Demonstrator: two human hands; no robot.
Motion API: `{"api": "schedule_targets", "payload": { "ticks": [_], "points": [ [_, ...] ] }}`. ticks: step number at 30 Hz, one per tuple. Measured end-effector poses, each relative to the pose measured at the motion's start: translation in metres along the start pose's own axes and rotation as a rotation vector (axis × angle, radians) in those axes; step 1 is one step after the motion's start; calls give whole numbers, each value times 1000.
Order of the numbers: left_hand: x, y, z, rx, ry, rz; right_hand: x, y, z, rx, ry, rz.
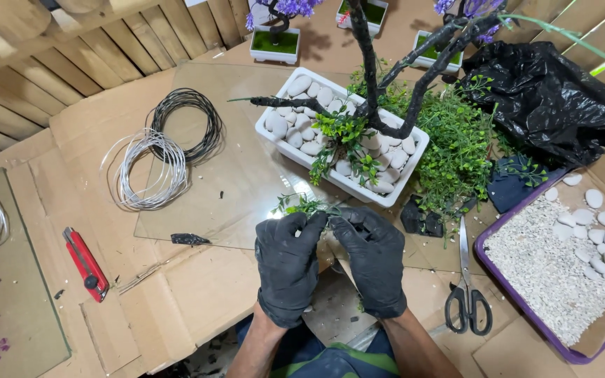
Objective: The person arranges small green artificial plants into a white rectangular planter filled with white stones. They use their gloved hands to position the foliage around a dark, twisted branch structure within the container.
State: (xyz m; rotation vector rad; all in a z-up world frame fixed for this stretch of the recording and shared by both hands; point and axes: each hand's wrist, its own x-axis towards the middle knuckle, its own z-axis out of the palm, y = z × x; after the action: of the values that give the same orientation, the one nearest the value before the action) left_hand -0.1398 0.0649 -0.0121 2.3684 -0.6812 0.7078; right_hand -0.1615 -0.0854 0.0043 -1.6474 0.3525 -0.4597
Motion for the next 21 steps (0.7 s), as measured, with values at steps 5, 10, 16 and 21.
{"api": "schedule_targets", "payload": {
  "ticks": [5, 10, 16, 21],
  "points": [
    [7, 16, -4, -173, 297, -144, 2, -9, 1, 49, 37, 17],
    [29, 29, -16, -766, 225, -729, 11, 40, -24, -493, -95, -686],
    [49, 31, -14, -1102, -30, -806, 9, -17, 5, 108, -31, 2],
    [54, 36, -9, -1801, 41, -968, 19, 30, -13, -217, -183, -490]
  ]
}}
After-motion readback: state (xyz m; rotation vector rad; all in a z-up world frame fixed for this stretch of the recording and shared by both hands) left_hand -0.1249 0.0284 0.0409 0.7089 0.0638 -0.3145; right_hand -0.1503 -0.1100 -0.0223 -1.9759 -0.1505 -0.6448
